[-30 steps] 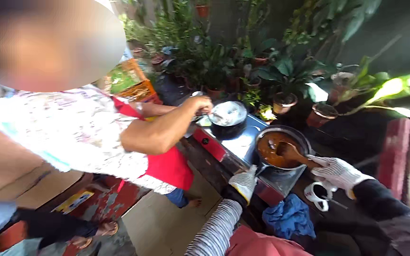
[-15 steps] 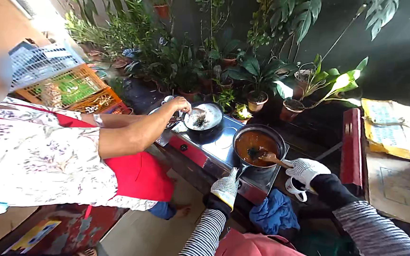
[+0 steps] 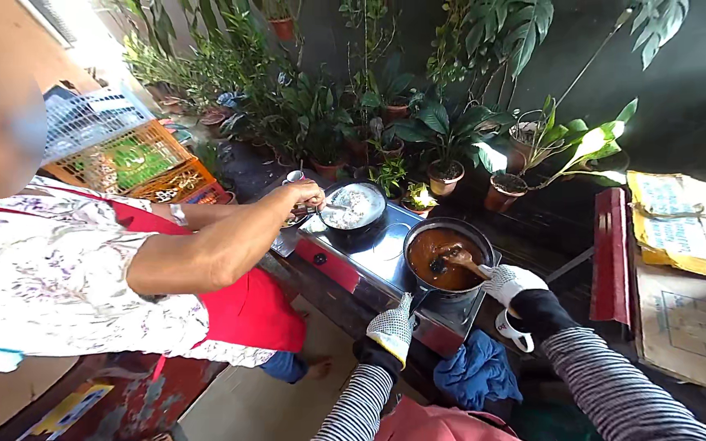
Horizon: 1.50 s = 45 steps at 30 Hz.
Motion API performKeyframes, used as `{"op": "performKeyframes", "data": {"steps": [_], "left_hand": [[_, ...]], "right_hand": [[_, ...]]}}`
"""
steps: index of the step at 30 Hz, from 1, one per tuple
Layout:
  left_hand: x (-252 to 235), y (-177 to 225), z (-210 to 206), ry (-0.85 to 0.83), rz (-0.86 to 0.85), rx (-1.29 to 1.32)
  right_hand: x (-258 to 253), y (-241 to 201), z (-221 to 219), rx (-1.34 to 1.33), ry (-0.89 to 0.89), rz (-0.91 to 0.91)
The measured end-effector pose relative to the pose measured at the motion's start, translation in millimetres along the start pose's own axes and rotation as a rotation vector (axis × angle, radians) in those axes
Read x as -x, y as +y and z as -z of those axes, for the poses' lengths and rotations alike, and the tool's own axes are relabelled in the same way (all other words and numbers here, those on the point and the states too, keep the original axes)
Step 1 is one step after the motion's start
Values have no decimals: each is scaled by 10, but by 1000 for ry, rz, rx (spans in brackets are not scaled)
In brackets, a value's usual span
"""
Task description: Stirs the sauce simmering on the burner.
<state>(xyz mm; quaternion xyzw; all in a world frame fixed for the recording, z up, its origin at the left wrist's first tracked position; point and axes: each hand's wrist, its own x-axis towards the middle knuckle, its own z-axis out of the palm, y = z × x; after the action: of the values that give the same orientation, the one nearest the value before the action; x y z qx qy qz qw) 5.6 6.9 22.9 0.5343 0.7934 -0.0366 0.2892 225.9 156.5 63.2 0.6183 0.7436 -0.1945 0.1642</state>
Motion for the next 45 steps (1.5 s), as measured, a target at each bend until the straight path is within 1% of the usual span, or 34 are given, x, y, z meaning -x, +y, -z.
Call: {"op": "performKeyframes", "data": {"steps": [2,3,5,7,8,10,12,15,18,20,22,24,26,28,30,31,33,36,39,41,43,45], "left_hand": [[-7,-18,-12,2,-14,12],[-12,-19,-7,2,-15,12],[-13,-16,-13,2,-11,14],[-9,-5,-15,-14,-5,13],[-11,-5,-26,-10,-3,10],[-12,-2,-48,12,6,3],[-10,4,-25,20,2,5],[11,-13,-23,31,-13,12],[7,-24,-67,39,-17,21],[-1,-34,-80,51,-21,19],[4,-31,-82,41,-14,19],[-7,-7,-70,33,-8,11],[-1,12,-52,15,0,8],[10,13,-63,20,-5,6],[12,11,-64,24,-6,7],[0,5,-65,30,-5,6],[-14,2,-68,29,-1,10],[-9,14,-70,13,13,10],[-15,11,-66,23,3,5],[-27,3,-71,36,3,5],[-6,11,-66,28,19,5],[-7,10,-69,30,13,1]], "right_hand": [[25,-91,-200,-37,14,32],[103,-99,-236,-2,5,69],[389,-94,-97,82,-16,91],[665,-108,139,96,11,54],[705,-107,201,95,38,26],[539,-26,158,107,78,-4],[329,43,41,53,100,12],[177,45,-205,-33,60,33],[104,140,-450,-75,36,60],[182,214,-379,-2,-5,93],[289,292,-169,73,-52,77],[279,353,22,100,-31,47],[213,237,90,73,9,14],[103,59,-41,2,29,-20],[98,-14,-212,-11,16,24],[160,-4,-229,4,2,55],[297,121,-132,37,-29,75],[321,308,69,108,-11,4],[344,251,105,126,76,1],[523,111,162,31,58,48],[567,71,74,-51,42,84],[389,111,-133,-9,44,82]]}}
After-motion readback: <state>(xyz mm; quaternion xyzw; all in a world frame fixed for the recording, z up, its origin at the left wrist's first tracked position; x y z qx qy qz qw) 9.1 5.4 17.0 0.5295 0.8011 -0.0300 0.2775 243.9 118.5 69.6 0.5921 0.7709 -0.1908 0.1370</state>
